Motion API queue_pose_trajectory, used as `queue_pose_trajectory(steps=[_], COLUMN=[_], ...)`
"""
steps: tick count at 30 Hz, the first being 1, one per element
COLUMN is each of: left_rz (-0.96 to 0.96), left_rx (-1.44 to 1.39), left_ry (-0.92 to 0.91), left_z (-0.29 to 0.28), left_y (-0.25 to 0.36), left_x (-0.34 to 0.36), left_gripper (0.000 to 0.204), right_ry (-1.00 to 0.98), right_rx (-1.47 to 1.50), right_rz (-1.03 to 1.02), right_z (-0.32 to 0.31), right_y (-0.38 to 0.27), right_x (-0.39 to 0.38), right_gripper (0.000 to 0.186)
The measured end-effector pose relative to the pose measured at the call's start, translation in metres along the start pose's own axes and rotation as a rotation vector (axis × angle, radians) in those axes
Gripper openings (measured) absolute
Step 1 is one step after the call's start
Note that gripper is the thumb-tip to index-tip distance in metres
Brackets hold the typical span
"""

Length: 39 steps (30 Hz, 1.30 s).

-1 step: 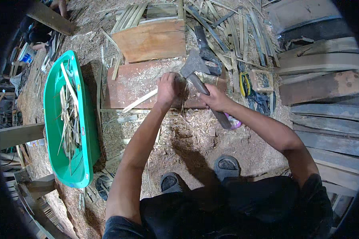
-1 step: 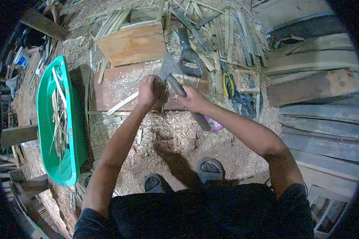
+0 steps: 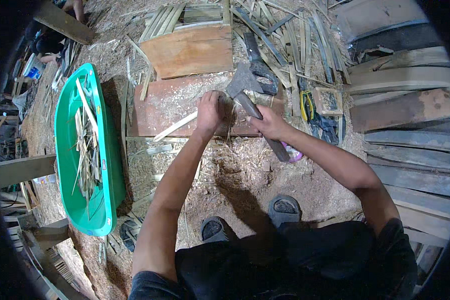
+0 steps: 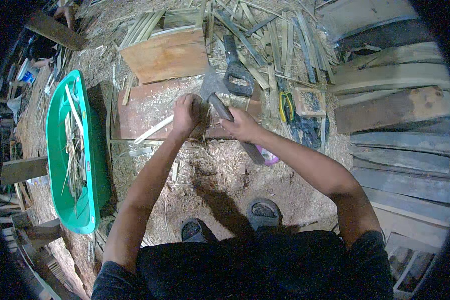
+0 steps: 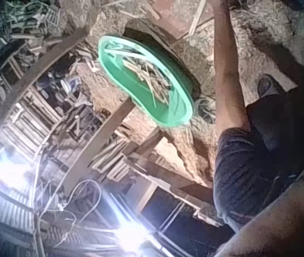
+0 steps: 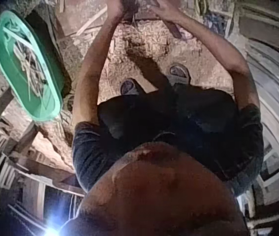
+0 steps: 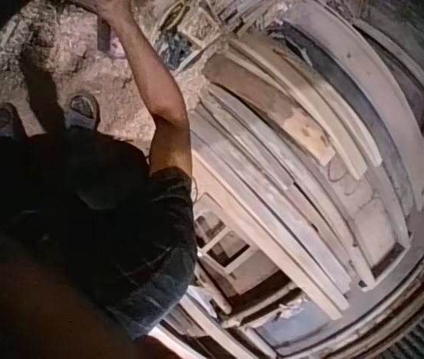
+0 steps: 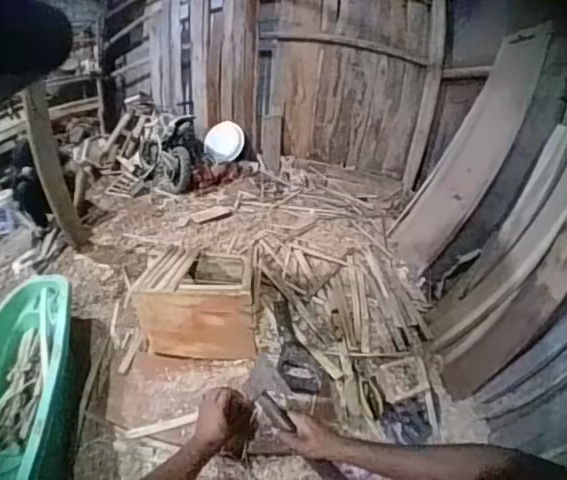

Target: Cutting and assembling small wooden strips to create a miniature fence structure.

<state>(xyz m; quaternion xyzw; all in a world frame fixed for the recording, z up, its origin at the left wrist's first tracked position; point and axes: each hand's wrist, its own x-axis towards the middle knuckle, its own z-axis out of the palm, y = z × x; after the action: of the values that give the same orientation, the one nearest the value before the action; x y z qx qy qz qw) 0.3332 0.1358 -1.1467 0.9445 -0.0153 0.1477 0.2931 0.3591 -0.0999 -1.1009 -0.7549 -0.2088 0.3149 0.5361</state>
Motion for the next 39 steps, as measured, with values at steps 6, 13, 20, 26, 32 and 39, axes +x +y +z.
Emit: queue_pose_trajectory(steps=[6, 13, 20, 26, 32, 39], left_rz=[0.043, 0.092, -0.002, -0.059, -0.052, -0.115], left_rx=[-0.181, -0.215, -0.313, -0.442, -0.389, -0.392], left_ry=[0.064, 0.119, 0.04, 0.12, 0.133, 0.115], left_z=[-0.001, -0.002, -0.002, 0.003, -0.001, -0.005], left_y=[0.003, -0.009, 0.004, -0.003, 0.001, -0.001], left_x=[0.003, -0.001, 0.001, -0.003, 0.0, 0.0], left_gripper=[0.036, 0.024, 0.029, 0.02, 0.023, 0.018], right_ry=[0.014, 0.014, 0.125, 0.098, 0.131, 0.146], right_rx=[0.024, 0.068, -0.047, -0.062, -0.143, -0.135], right_rz=[-0.035, 0.171, 0.113, 0.034, 0.017, 0.059], right_z=[-0.002, 0.004, 0.0, 0.003, 0.006, 0.013], right_y=[0.007, -0.018, -0.007, -0.006, -0.004, 0.001], right_x=[0.0, 0.003, 0.005, 0.024, 0.02, 0.02], right_gripper=[0.024, 0.028, 0.026, 0.02, 0.026, 0.033])
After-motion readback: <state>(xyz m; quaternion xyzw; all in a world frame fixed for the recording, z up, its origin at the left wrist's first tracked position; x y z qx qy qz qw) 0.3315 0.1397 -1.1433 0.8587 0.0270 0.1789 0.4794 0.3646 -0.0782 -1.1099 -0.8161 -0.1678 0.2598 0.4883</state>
